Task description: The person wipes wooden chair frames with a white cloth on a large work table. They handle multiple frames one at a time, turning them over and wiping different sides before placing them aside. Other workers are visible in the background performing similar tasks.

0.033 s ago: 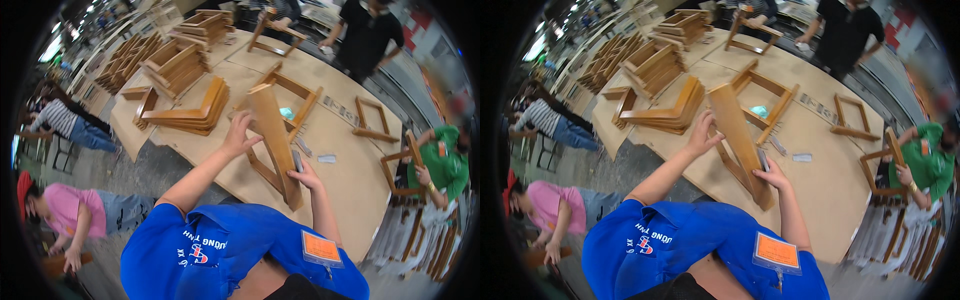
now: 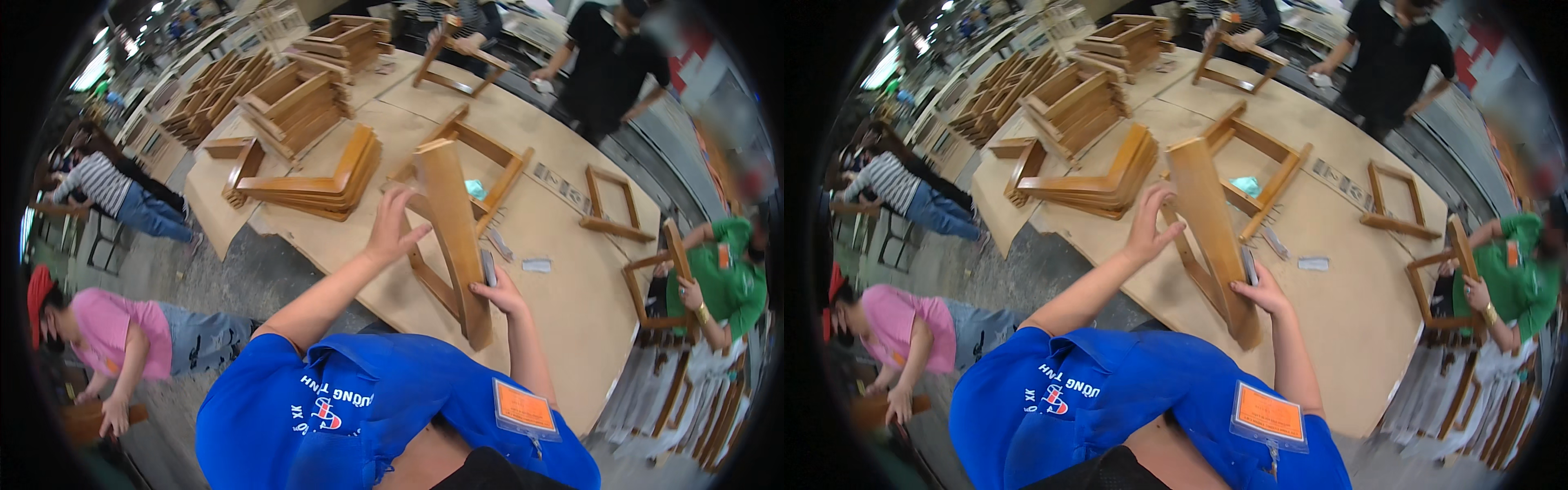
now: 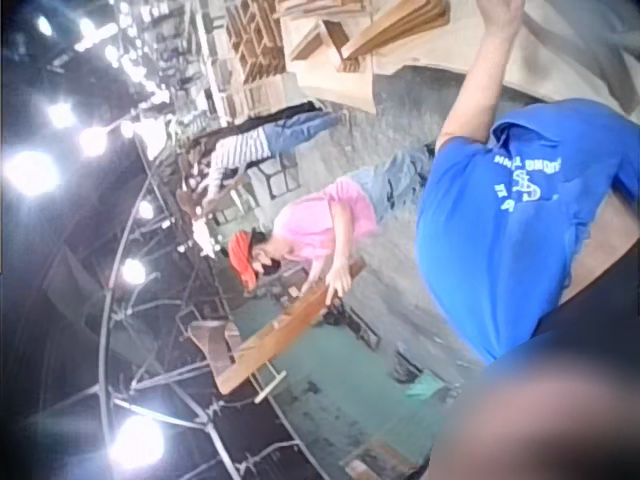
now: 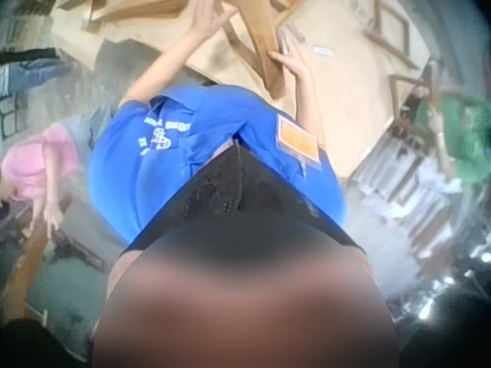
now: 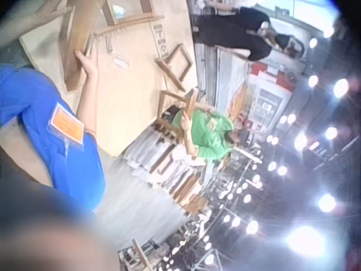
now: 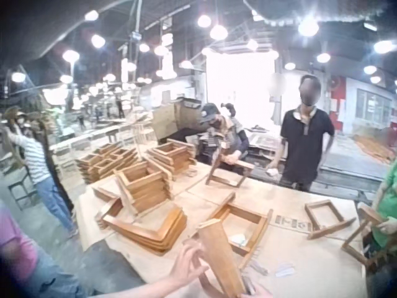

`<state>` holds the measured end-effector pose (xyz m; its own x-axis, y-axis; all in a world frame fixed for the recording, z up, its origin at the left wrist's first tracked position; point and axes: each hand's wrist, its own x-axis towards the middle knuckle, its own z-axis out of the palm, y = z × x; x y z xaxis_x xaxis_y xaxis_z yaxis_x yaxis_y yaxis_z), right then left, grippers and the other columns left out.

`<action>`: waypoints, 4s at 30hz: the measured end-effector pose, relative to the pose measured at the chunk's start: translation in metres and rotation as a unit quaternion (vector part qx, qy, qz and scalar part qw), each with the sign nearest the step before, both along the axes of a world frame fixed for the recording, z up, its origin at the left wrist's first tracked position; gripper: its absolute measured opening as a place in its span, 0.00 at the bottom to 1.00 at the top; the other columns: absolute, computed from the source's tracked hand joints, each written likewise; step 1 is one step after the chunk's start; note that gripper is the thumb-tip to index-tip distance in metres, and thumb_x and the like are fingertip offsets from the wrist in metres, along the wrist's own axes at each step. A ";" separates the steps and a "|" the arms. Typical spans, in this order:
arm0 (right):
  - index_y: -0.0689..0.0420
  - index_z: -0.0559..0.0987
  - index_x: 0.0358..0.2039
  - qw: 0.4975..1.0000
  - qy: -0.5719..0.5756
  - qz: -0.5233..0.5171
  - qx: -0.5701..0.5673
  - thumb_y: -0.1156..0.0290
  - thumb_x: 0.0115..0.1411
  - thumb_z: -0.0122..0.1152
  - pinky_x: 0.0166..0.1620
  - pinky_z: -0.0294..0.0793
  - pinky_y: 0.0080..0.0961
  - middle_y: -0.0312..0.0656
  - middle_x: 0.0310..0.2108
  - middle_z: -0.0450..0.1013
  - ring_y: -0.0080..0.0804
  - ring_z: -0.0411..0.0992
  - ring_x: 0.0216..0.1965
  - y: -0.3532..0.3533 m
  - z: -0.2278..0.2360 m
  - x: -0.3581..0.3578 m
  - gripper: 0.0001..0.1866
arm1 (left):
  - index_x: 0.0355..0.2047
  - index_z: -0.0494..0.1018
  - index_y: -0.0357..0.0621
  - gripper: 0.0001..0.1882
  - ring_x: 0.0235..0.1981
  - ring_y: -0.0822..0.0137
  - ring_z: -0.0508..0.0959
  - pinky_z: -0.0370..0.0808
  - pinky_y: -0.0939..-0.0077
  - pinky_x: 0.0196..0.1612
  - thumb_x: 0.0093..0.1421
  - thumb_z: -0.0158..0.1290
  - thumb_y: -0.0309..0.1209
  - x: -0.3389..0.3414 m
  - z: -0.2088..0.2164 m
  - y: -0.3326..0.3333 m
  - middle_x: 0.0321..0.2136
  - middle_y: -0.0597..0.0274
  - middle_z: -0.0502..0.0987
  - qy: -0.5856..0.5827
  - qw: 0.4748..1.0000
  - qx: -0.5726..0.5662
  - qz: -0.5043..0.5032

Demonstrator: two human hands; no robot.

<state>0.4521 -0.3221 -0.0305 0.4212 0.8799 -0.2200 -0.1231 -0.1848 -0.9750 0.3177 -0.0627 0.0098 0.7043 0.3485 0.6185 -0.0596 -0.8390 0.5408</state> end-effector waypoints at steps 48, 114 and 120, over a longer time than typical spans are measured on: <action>0.56 0.60 0.61 0.940 -0.290 0.065 0.168 0.78 0.54 0.59 0.53 0.67 0.35 0.53 0.51 0.65 0.49 0.66 0.53 0.262 0.123 -0.075 0.34 | 0.47 0.65 0.36 0.23 0.39 0.63 0.74 0.72 0.71 0.46 0.48 0.52 0.21 -0.067 0.087 0.309 0.38 0.56 0.73 -0.315 0.809 -0.471 0.155; 0.51 0.67 0.57 0.840 -0.058 -0.374 -0.389 0.66 0.58 0.47 0.51 0.68 0.45 0.55 0.50 0.70 0.54 0.68 0.51 -0.088 -0.115 -0.395 0.24 | 0.50 0.73 0.40 0.16 0.41 0.69 0.75 0.71 0.77 0.46 0.62 0.49 0.30 0.122 0.064 0.086 0.41 0.59 0.76 0.095 0.903 -0.317 -0.275; 0.53 0.67 0.56 0.787 0.010 -0.391 -0.477 0.70 0.55 0.48 0.50 0.69 0.44 0.55 0.46 0.72 0.55 0.70 0.49 -0.179 -0.149 -0.528 0.25 | 0.41 0.76 0.39 0.12 0.38 0.72 0.76 0.73 0.76 0.41 0.59 0.53 0.29 0.035 -0.012 -0.165 0.35 0.61 0.79 0.357 0.771 -0.033 -0.527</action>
